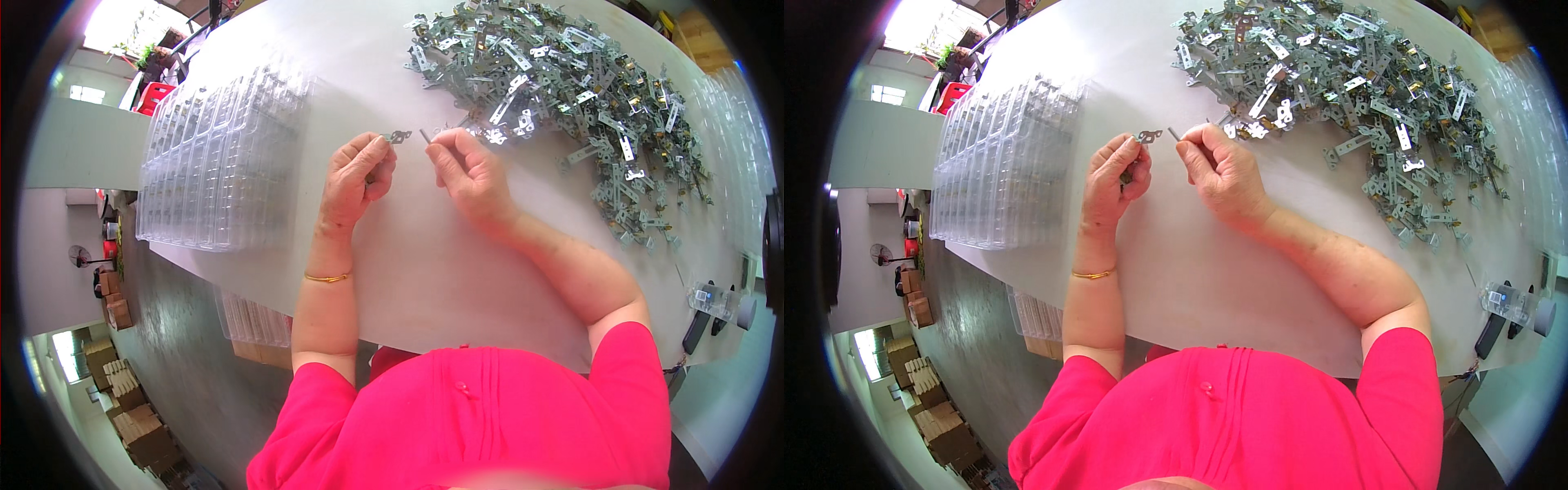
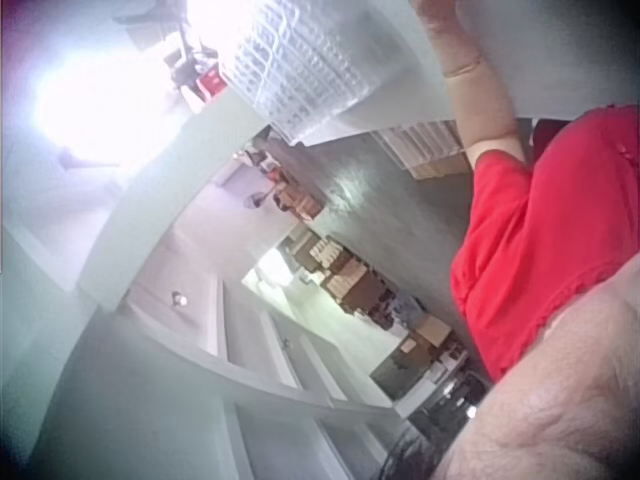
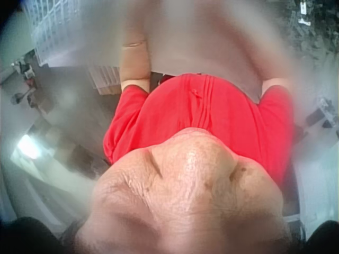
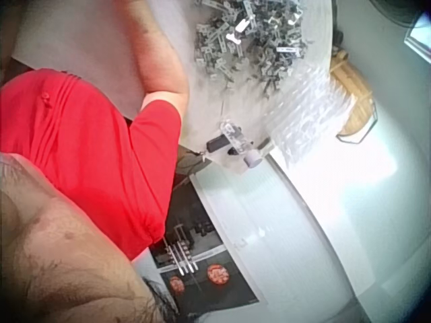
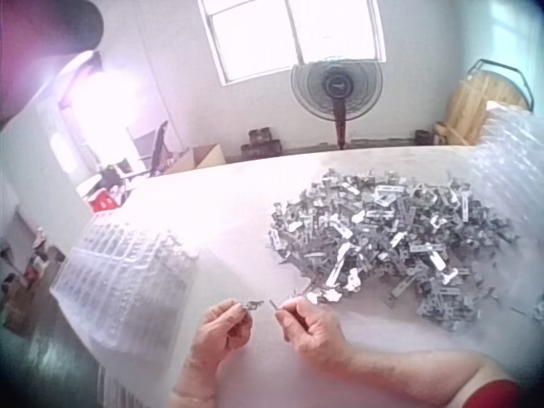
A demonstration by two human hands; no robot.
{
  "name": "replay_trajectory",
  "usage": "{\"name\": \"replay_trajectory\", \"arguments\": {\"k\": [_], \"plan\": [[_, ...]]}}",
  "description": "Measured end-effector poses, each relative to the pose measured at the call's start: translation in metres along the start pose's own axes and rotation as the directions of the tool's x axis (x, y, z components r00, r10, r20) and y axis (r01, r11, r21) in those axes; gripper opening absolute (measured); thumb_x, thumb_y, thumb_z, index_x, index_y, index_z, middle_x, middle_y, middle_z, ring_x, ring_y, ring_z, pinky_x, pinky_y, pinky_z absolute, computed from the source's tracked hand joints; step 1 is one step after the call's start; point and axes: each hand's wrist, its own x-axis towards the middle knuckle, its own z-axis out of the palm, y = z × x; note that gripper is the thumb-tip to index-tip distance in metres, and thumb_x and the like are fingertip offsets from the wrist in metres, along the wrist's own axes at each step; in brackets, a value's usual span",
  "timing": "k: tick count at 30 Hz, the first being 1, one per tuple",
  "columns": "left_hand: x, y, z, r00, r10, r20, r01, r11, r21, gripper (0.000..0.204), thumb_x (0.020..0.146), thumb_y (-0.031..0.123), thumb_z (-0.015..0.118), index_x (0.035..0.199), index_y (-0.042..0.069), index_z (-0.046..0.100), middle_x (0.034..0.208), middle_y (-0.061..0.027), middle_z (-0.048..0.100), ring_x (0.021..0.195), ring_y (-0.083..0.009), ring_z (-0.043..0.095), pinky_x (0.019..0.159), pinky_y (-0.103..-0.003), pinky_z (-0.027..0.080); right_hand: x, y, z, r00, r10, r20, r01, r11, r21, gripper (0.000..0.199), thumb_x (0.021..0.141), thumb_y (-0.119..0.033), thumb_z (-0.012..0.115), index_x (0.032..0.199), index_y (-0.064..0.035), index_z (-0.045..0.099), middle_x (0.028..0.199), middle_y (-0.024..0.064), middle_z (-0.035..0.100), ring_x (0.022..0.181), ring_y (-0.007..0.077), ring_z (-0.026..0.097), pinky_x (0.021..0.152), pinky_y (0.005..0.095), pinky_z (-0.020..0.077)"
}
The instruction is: Manually assemble small metal hinges or brackets by inserting a pin into the joint and placing the finished piece into a plastic tray.
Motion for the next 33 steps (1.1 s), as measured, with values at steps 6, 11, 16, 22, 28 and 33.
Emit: {"name": "replay_trajectory", "arguments": {"k": [6, 11, 16, 22, 28, 33], "plan": [[0.003, -0.005, -0.003, 0.999, -0.002, 0.040, 0.002, 1.000, -0.010, 0.029, 0.105, 0.024, 0.052, 0.086, 0.004, 0.059, 0.064, -0.0002, 0.051, 0.045, -0.0059, 0.037, 0.041, -0.022, 0.028, -0.002, -0.002, 0.001, 0.999, 0.005, 0.036, -0.003, 0.998, -0.063, 0.013, 0.101, -0.017, 0.062, 0.096, -0.0057, 0.060, 0.071, -0.0020, 0.058, 0.063, 0.0048, 0.052, 0.056, 0.0249, 0.0439], [0.003, -0.005, -0.001, 0.999, 0.002, 0.039, -0.003, 1.000, 0.023, 0.028, 0.105, 0.024, 0.053, 0.086, 0.004, 0.059, 0.064, 0.0004, 0.050, 0.046, -0.0053, 0.037, 0.042, -0.021, 0.028, -0.001, -0.002, 0.000, 0.999, 0.028, 0.044, -0.025, 0.997, -0.079, 0.013, 0.101, -0.018, 0.062, 0.096, -0.0057, 0.059, 0.071, -0.0022, 0.058, 0.063, 0.0051, 0.051, 0.056, 0.0253, 0.0435], [0.002, -0.005, -0.002, 0.999, 0.014, 0.048, -0.017, 0.999, 0.052, 0.028, 0.105, 0.023, 0.053, 0.086, 0.005, 0.059, 0.064, 0.0018, 0.049, 0.048, -0.0045, 0.036, 0.043, -0.020, 0.027, -0.002, -0.004, 0.000, 0.998, 0.036, 0.046, -0.033, 0.996, -0.082, 0.013, 0.101, -0.018, 0.062, 0.096, -0.0053, 0.059, 0.071, -0.0019, 0.058, 0.062, 0.0054, 0.050, 0.056, 0.0252, 0.0430], [-0.002, 0.001, -0.004, 0.996, 0.074, 0.045, -0.082, 0.972, 0.220, 0.027, 0.105, 0.025, 0.055, 0.085, 0.007, 0.060, 0.066, 0.0045, 0.050, 0.051, -0.0024, 0.037, 0.044, -0.019, 0.026, -0.002, -0.004, 0.000, 0.997, 0.061, 0.053, -0.054, 0.991, -0.123, 0.014, 0.101, -0.018, 0.061, 0.097, -0.0047, 0.059, 0.071, -0.0008, 0.059, 0.063, 0.0062, 0.052, 0.057, 0.0258, 0.0433], [-0.003, 0.001, -0.002, 0.994, 0.078, 0.081, -0.103, 0.923, 0.371, 0.023, 0.102, 0.022, 0.059, 0.087, 0.006, 0.063, 0.065, 0.0052, 0.051, 0.054, -0.0020, 0.041, 0.046, -0.019, 0.029, -0.001, -0.009, -0.001, 0.994, 0.087, 0.059, -0.081, 0.992, -0.093, 0.014, 0.102, -0.018, 0.059, 0.101, -0.0046, 0.058, 0.074, 0.0005, 0.061, 0.066, 0.0070, 0.054, 0.059, 0.0257, 0.0456], [-0.003, 0.000, -0.001, 0.993, 0.071, 0.095, -0.103, 0.915, 0.391, 0.021, 0.101, 0.022, 0.062, 0.089, 0.004, 0.065, 0.067, 0.0048, 0.053, 0.057, -0.0023, 0.042, 0.049, -0.020, 0.031, 0.003, -0.008, -0.002, 0.958, 0.242, 0.152, -0.268, 0.945, 0.187, 0.015, 0.104, -0.017, 0.053, 0.109, -0.0040, 0.059, 0.083, 0.0031, 0.063, 0.070, 0.0088, 0.059, 0.063, 0.0253, 0.0502]]}}
